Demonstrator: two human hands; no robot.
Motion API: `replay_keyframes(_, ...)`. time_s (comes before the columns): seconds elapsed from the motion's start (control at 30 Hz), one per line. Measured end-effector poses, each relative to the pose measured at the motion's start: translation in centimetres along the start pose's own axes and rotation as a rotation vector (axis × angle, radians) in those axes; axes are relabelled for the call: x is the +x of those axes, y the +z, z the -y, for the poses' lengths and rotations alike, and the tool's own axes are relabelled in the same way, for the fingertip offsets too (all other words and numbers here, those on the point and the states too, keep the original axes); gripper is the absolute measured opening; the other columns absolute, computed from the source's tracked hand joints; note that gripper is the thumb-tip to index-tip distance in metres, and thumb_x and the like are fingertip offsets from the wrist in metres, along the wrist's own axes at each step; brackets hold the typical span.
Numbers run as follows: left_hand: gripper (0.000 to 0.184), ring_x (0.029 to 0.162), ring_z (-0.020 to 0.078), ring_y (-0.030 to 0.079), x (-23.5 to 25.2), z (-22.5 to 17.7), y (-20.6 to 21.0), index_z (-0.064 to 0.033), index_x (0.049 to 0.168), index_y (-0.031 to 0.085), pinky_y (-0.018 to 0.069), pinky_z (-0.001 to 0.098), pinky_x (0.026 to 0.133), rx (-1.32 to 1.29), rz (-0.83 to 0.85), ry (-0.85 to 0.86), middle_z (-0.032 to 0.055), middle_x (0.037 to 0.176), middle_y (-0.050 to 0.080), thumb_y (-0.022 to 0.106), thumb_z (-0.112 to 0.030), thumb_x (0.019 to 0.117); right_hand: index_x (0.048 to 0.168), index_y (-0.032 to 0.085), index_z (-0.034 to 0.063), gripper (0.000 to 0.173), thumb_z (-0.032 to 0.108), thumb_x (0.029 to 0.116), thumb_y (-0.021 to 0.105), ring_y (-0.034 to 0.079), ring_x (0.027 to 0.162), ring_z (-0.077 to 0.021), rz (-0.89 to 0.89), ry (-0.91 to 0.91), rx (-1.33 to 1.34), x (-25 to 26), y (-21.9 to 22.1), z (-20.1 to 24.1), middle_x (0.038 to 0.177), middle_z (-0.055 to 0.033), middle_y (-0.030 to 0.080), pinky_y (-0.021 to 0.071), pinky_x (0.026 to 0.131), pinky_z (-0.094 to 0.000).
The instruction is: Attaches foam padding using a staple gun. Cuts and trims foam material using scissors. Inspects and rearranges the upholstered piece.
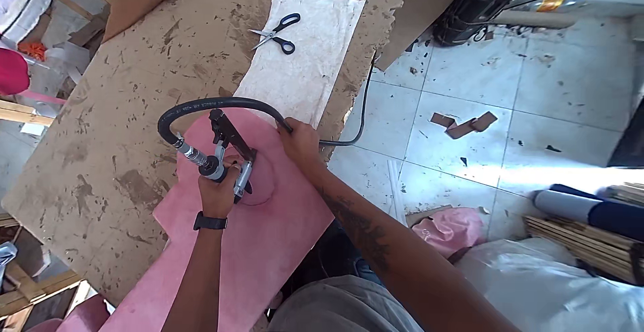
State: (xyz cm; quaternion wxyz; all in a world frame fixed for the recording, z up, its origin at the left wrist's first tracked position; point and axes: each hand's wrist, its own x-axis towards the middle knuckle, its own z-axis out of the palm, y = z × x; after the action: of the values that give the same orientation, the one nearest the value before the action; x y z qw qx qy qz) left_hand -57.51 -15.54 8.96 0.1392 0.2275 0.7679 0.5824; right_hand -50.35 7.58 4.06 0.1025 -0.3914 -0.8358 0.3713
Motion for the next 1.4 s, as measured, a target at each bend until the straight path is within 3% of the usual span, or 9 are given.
replay_keyframes(0.23,0.019,0.095,0.021,0.073,-1.1,-1.3,-0.5,-0.0068,0.107,0.07,0.0626,0.0423,0.084,0.043,-0.102,-0.111,0.0066,0.105,0.076,0.074,-0.015,0.0904,0.096,0.071,0.0231,0.031,0.052,0.098,0.059,0.066,0.07,-0.022,0.063,-0.04,0.106,-0.2,-0.9,-0.4,0.075,-0.0009,0.066,0.0528,0.06,-0.0526)
replay_keyframes(0.37,0.04,0.085,0.0187,0.072,-0.6,-3.9,-0.8,-0.0048,0.12,0.067,0.0636,0.038,0.077,0.062,-0.219,-0.102,0.0065,0.097,0.074,0.08,-0.022,0.0867,0.135,0.063,0.0186,0.049,0.046,0.095,0.068,0.069,0.084,-0.0193,0.703,-0.344,0.556,2.0,-10.6,-2.8,0.112,-0.0042,0.072,0.0599,0.07,-0.042)
replay_keyframes(0.6,0.043,0.101,0.0103,0.067,6.3,-7.8,4.7,-0.0148,0.113,0.072,0.0616,0.0325,0.087,0.289,-0.288,0.009,-0.0016,0.117,0.068,0.088,-0.036,0.0789,0.152,0.047,0.0127,0.1,0.074,0.0776,0.072,0.054,0.136,-0.0345,1.067,-0.392,0.818,26.5,-15.4,-2.4,0.152,-0.014,0.053,0.0526,0.105,-0.0553)
replay_keyframes(0.7,0.04,0.103,0.0098,0.068,10.3,-7.6,7.8,-0.0151,0.11,0.074,0.0614,0.0331,0.09,0.318,-0.349,-0.038,-0.0015,0.114,0.069,0.087,-0.038,0.08,0.154,0.044,0.0146,0.116,0.099,0.0746,0.035,0.051,0.14,-0.0341,1.038,-0.334,0.929,36.6,-15.5,0.3,0.154,-0.0113,0.051,0.0491,0.106,-0.0626)
replay_keyframes(0.8,0.027,0.108,0.01,0.067,12.6,-6.4,11.1,-0.0171,0.102,0.077,0.0591,0.0352,0.095,0.449,-0.305,-0.018,-0.0031,0.111,0.072,0.083,-0.036,0.0835,0.144,0.058,0.0136,0.059,0.054,0.1025,0.049,0.056,0.132,-0.024,0.773,-0.501,0.158,41.5,-12.2,0.5,0.145,-0.006,0.059,0.0543,0.1,-0.0519)
replay_keyframes(0.93,0.011,0.129,0.018,0.059,15.3,-5.7,15.7,-0.023,0.096,0.075,0.0451,0.0464,0.113,0.807,-0.115,0.177,-0.0068,0.115,0.073,0.072,-0.03,0.089,0.115,0.073,0.018,0.07,0.069,0.0687,0.082,0.055,0.122,-0.0399,0.414,-0.709,-0.499,41.2,-7.8,-0.5,0.132,-0.0122,0.059,0.0527,0.087,-0.0647)
replay_keyframes(1.03,0.014,0.135,0.0231,0.054,16.4,-6.1,19.7,-0.0205,0.106,0.075,0.0351,0.0525,0.121,0.917,0.131,0.186,-0.0025,0.121,0.071,0.069,-0.02,0.0934,0.12,0.071,0.0077,0.064,0.054,0.0775,0.085,0.058,0.122,-0.0437,0.505,-0.778,-0.49,44.0,-7.8,-1.2,0.127,-0.0216,0.064,0.0497,0.099,-0.0659)
replay_keyframes(1.27,0.037,0.147,0.0292,0.038,21.3,-2.7,30.9,-0.0251,0.118,0.074,0.0154,0.0642,0.126,0.72,0.247,0.037,-0.0014,0.137,0.064,0.083,-0.03,0.0819,0.083,0.072,0.0012,0.042,0.042,0.0848,0.082,0.066,0.094,-0.0477,0.761,-0.846,-0.947,54.9,-10.9,-0.8,0.092,-0.0276,0.068,0.0513,0.08,-0.0708)
replay_keyframes(1.4,0.033,0.134,0.0204,0.056,13.2,-8.5,29.1,-0.0197,0.121,0.075,0.0429,0.0447,0.117,0.29,-0.214,-0.019,0.0016,0.134,0.067,0.079,-0.029,0.0898,0.101,0.073,-0.0013,0.028,0.026,0.0967,0.069,0.07,0.082,-0.0339,1.076,-0.482,-0.923,56.6,-12.8,0.8,0.092,-0.0205,0.072,0.0574,0.078,-0.0571)
